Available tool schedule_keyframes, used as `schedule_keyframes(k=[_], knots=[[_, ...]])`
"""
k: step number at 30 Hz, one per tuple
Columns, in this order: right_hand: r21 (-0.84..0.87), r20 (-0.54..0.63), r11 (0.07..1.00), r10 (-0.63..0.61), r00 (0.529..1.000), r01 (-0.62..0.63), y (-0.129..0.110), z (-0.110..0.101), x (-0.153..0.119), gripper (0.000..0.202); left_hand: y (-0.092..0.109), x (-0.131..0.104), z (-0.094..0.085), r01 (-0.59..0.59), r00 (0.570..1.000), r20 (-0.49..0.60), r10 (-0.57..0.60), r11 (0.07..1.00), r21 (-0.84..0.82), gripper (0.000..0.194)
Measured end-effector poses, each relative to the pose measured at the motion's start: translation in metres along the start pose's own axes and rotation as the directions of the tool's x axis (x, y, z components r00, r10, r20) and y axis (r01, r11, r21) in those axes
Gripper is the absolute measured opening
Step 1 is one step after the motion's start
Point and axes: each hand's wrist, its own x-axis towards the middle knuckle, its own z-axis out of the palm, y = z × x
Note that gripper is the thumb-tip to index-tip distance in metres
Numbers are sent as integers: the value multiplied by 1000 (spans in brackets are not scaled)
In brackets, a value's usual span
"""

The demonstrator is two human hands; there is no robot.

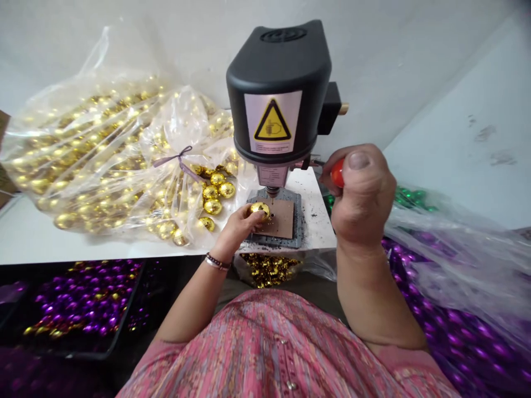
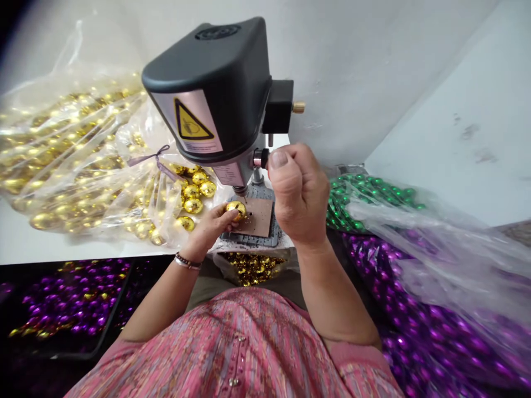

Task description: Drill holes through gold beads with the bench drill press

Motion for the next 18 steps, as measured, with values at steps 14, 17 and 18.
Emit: schedule_keyframes(k=[14,17,18], knots=[[-125,30,992,32,999,-28,-3,-3,-3,46,21,4,19,-118,984,-52,169,848,516,40],[-110,30,993,42,999,-38,-4,-3,-2,45,23,3,23,-160,978,-12,206,792,589,46],[-95,30,995,41,999,-38,-5,-4,-2,44,22,4,24,-173,976,-2,219,776,606,48]])
